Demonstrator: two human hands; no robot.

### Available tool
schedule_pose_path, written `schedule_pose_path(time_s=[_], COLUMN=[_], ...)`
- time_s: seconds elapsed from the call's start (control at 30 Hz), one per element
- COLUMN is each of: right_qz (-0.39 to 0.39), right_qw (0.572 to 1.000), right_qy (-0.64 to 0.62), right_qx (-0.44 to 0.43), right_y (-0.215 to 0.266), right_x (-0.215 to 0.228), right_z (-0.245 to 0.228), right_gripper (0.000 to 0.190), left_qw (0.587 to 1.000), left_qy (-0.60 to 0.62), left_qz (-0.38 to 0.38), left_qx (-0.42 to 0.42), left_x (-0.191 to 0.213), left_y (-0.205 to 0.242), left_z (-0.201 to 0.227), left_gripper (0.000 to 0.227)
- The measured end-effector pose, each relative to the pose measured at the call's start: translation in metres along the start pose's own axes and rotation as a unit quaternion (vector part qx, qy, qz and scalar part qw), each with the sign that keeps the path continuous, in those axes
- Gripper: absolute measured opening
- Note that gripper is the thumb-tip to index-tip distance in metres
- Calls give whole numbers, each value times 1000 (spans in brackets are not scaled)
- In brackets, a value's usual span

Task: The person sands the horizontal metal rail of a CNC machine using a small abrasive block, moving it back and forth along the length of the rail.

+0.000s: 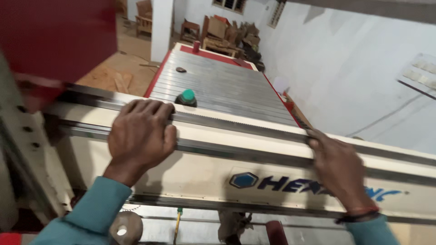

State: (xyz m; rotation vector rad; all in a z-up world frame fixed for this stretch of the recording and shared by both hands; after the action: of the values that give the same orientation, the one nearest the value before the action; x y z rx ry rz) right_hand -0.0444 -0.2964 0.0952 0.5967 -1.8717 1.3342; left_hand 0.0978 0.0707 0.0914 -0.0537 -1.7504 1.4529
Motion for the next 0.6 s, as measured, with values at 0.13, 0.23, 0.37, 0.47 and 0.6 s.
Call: schedule_pose_path(time_s=[0.13, 0.23, 0.37, 0.47, 0.6], right_qz=[127, 171, 90, 63, 25], right_qw=[980, 930, 907, 903, 904], right_qy=[-150, -324, -409, -423, -422], right_qx=[-1, -34, -44, -34, -54], right_y=[1, 5, -18, -26, -30], right_x=[47, 66, 63, 59, 45], right_z=[27, 36, 22, 16, 30], right_gripper=[29, 30, 33, 38, 26], left_qw=[1000, 1000, 1000, 1000, 999], left_qy=[2, 12, 3, -7, -30], left_qz=[1, 4, -5, 3, 8], left_qx=[13, 11, 14, 17, 17], left_x=[6, 7, 5, 8, 8], left_y=[-3, 0, -1, 0, -1], left_z=[1, 0, 2, 4, 5], left_gripper=[31, 31, 32, 33, 36])
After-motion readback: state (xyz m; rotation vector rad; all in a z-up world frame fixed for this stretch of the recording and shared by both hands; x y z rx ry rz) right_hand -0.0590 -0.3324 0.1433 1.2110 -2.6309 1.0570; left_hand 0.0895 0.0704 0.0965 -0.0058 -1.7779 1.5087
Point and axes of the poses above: each hand's wrist, its own y-axis away from the middle knuckle, its own x-axis out of the back of the hand, z = x × y, the point moved 10 cm from there along -y, towards the middle knuckle, and after that the axes turned 7 degrees about -y, right-handed, at the moved point
